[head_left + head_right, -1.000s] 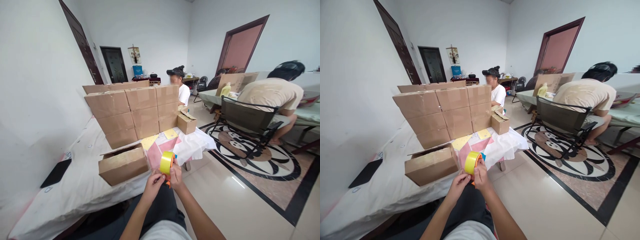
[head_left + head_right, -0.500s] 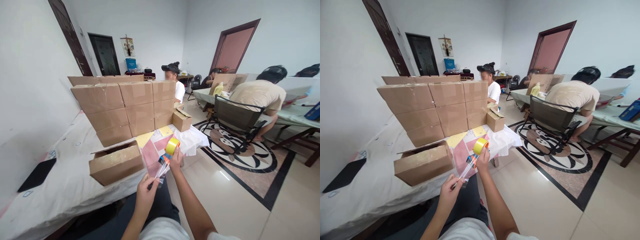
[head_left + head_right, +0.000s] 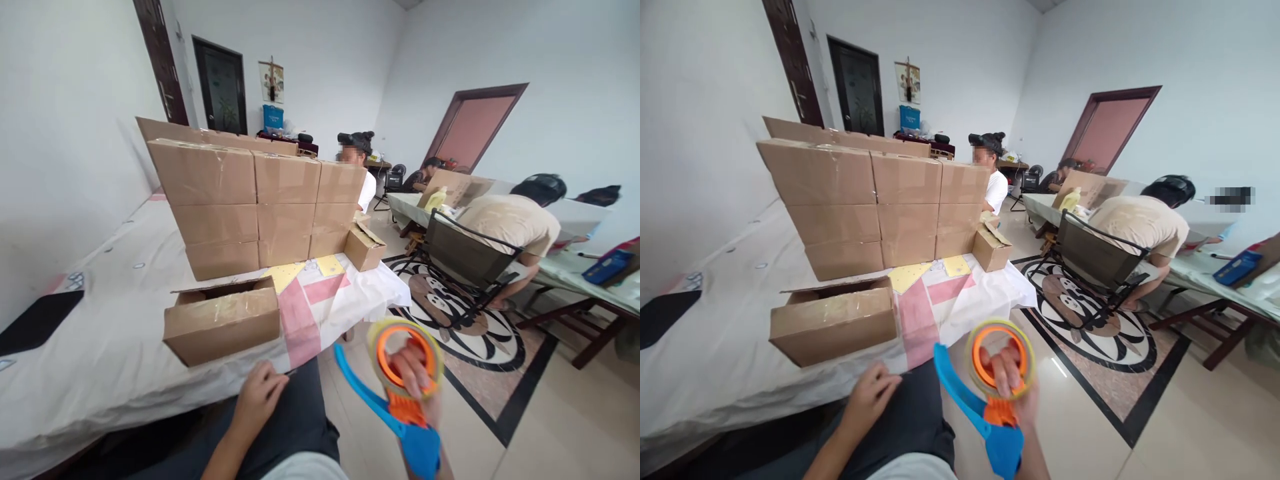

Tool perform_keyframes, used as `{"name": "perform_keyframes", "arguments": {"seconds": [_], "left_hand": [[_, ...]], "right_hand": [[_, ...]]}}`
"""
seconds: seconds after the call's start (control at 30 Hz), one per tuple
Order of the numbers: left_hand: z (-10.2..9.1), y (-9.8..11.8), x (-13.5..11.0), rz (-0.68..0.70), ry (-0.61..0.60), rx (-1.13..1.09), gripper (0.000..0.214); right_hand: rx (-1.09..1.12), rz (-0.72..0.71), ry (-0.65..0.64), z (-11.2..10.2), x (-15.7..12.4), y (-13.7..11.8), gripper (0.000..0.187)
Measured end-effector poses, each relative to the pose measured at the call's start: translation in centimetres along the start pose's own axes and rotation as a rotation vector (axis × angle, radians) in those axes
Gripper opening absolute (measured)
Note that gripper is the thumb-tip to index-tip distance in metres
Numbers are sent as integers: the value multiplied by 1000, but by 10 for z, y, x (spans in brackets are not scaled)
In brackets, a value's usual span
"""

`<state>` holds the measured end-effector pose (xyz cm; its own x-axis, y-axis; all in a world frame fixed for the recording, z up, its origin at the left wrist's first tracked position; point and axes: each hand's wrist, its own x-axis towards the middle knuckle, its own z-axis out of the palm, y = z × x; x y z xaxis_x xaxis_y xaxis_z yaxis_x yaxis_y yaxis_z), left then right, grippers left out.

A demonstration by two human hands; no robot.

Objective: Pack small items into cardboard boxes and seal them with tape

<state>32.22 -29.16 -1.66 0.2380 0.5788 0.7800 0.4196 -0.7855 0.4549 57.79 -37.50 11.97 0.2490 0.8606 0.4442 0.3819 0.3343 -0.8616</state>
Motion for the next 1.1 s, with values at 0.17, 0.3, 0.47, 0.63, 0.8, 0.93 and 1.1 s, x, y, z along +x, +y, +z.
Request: {"name": "perform_keyframes", "arguments": {"seconds": [0.17,0.3,0.47,0.63,0.8,0.93,1.1], "left_hand": [[2,-6,16,-225,-6,-130,21],[4,1,29,-511,20,-252,22],[-19,-7,32,-840,115,-535,33],[-49,-11,33,-873,110,-592,28],[-62,-8,32,-905,79,-585,29],[-69,-5,30,-969,-4,-604,34],[-91,-9,24,-1248,-240,-458,51]], "right_hand": [[510,248,188,-10,56,17,66],[250,251,138,64,132,82,58],[119,362,19,113,177,134,56],[-194,165,307,96,165,105,62],[-341,-429,-255,134,106,28,38],[-333,-599,-626,169,80,-12,25],[-151,-553,-362,156,96,-44,16]]}}
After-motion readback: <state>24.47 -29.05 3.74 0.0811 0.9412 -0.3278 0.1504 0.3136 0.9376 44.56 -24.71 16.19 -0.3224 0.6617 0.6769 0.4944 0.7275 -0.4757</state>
